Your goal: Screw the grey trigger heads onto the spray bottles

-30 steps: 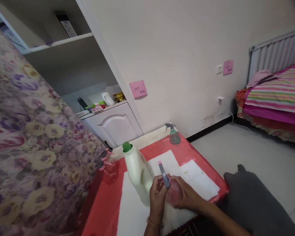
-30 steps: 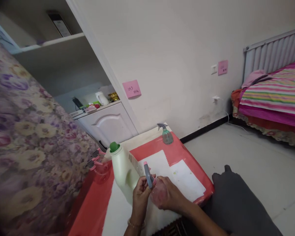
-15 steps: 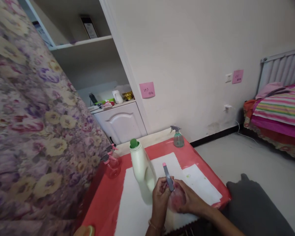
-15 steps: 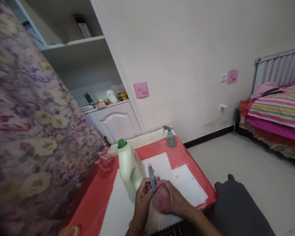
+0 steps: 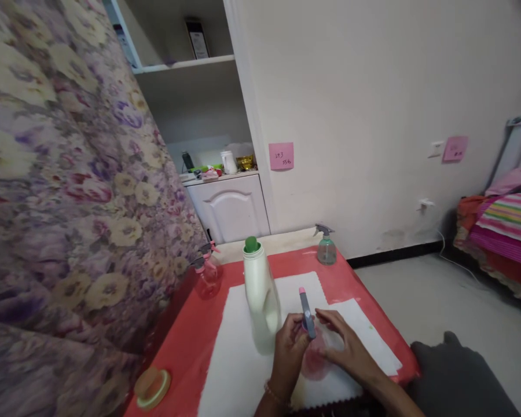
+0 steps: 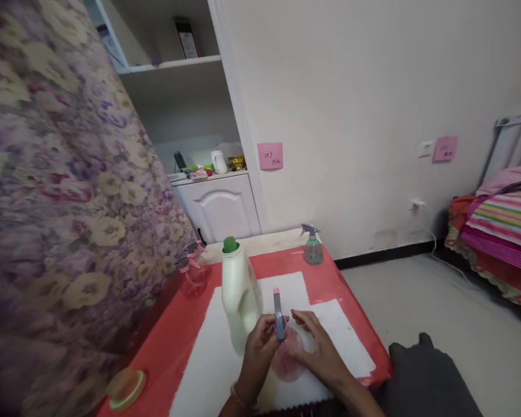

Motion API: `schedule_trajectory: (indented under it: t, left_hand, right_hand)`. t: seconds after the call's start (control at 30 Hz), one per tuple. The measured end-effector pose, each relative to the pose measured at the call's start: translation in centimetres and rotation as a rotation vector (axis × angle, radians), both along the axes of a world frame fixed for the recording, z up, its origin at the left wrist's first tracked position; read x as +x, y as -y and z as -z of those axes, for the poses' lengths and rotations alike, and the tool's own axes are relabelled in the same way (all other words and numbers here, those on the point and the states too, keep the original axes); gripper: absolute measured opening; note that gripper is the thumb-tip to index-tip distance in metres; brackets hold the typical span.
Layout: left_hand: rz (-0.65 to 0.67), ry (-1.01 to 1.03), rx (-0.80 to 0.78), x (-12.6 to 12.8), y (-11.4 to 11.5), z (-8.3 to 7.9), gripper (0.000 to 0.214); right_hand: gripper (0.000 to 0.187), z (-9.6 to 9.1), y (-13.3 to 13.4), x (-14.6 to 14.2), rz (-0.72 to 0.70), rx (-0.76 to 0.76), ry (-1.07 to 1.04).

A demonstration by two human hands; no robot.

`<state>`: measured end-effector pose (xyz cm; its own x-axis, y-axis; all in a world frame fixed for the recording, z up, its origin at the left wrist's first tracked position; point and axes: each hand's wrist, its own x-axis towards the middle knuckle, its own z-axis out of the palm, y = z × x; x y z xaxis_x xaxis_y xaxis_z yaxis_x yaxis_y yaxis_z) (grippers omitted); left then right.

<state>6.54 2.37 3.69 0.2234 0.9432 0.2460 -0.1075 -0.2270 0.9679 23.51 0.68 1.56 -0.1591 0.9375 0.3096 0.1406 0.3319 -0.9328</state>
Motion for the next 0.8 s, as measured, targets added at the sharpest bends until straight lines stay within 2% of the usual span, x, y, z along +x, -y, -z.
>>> schedule_trajectory:
  t: [0.07, 0.13, 0.23, 0.3, 0.43, 0.57, 0.7, 0.8]
  left_hand:
    - [0.0, 0.014, 0.012, 0.1, 0.0, -0.1, 0.019]
    - [-0.017, 0.042, 0.007, 0.3, 0.1, -0.1, 0.02]
    - [-0.025, 0.113, -0.031, 0.6, 0.4, -0.2, 0.027]
    - [-0.019, 0.128, -0.042, 0.7, 0.6, -0.3, 0.033]
    - [-0.008, 0.038, -0.032, 0.3, 1.1, -0.3, 0.035]
    - [-0.021, -0.126, 0.0, -1.3, 1.7, -0.9, 0.049]
    - [-0.165, -0.278, 0.079, -2.5, 2.0, -3.3, 0.031]
    - [-0.148, -0.306, 0.053, -2.1, 1.6, -5.6, 0.027]
  right_hand:
    - [0.041, -2.1, -0.2, 0.1, 0.007, 0.069, 0.028]
    - [0.03, -3.8, -0.5, -0.1, -0.016, 0.113, 0.045]
    - [0.016, -5.2, -0.9, -0.8, -0.042, 0.104, 0.084]
    - [0.005, -5.5, -1.1, -1.2, -0.057, 0.086, 0.115]
    - [0.009, -5.4, -1.3, -1.4, -0.081, 0.073, 0.122]
    - [0.006, -5.2, -1.2, -1.6, -0.105, 0.078, 0.085]
    - [0.008, -5.0, -1.2, -1.6, -0.097, 0.056, 0.064]
    - [0.007, -4.8, -1.2, -1.6, -0.092, 0.059, 0.046]
